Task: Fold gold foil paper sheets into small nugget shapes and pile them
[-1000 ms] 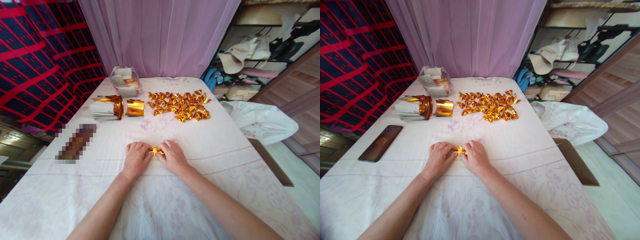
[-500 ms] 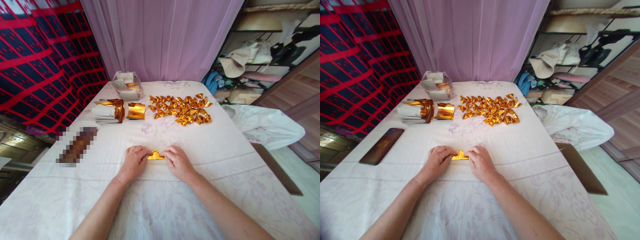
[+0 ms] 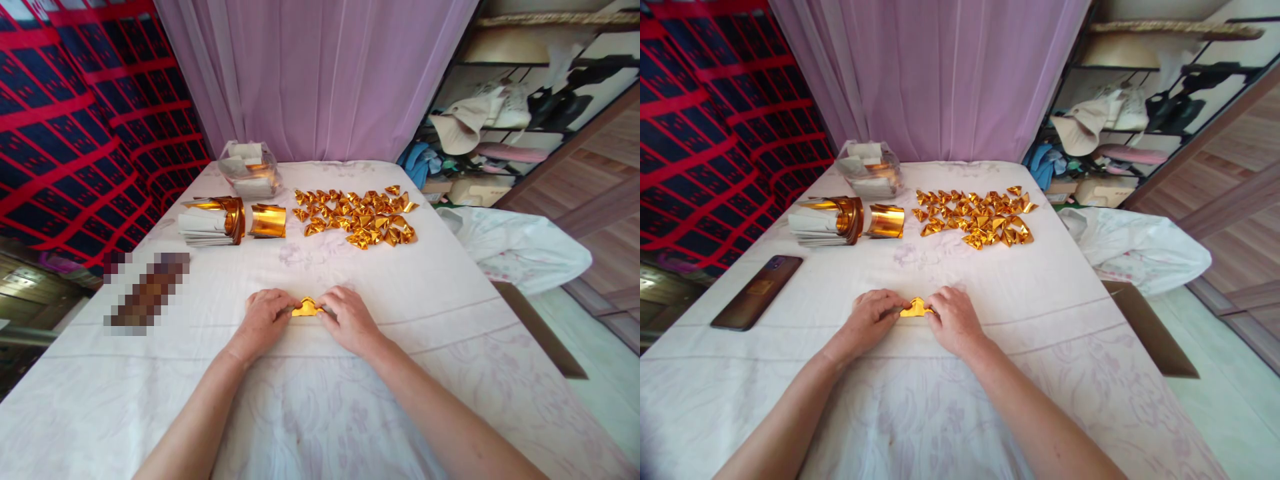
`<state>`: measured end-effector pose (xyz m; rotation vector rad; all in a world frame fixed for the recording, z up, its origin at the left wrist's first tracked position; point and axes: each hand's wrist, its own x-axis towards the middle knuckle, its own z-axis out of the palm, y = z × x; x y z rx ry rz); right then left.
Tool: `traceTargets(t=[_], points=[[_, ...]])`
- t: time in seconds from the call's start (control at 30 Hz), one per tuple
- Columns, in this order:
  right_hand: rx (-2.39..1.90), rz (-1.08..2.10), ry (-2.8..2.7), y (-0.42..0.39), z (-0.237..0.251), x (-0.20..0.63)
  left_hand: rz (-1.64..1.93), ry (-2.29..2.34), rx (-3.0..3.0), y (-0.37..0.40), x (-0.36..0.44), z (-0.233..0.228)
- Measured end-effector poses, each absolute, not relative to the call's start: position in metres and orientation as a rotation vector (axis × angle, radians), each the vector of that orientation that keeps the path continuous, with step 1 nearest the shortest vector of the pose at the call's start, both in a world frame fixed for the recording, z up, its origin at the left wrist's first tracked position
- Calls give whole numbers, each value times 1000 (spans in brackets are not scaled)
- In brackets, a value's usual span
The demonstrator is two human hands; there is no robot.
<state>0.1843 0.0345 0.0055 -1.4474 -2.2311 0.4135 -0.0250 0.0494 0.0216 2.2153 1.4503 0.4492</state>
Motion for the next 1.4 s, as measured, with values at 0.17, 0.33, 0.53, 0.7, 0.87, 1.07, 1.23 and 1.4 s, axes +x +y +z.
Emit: traceTargets(t=[0.17,0.33,0.53,0.7,0.87,1.07,1.23,1.4], points=[[-1359,441,-2202,34,2,192,468,1421,2234,51,-28,19],[-1326,384,-2202,34,1,191,482,1443,2269,47,-26,20],[-1333,324,-2235,37,0,191,524,1501,2299,49,-21,21],[-1336,273,-2219,37,0,190,568,1511,2372,50,-18,22],[-1385,219,-2170,36,2,187,617,1513,2335,50,-16,22],[-1455,263,-2111,49,18,185,593,1517,2280,62,-15,36],[-1546,285,-2035,69,31,185,479,1590,2256,80,-3,53],[-1509,132,-2033,77,26,185,426,1808,2114,92,13,53]])
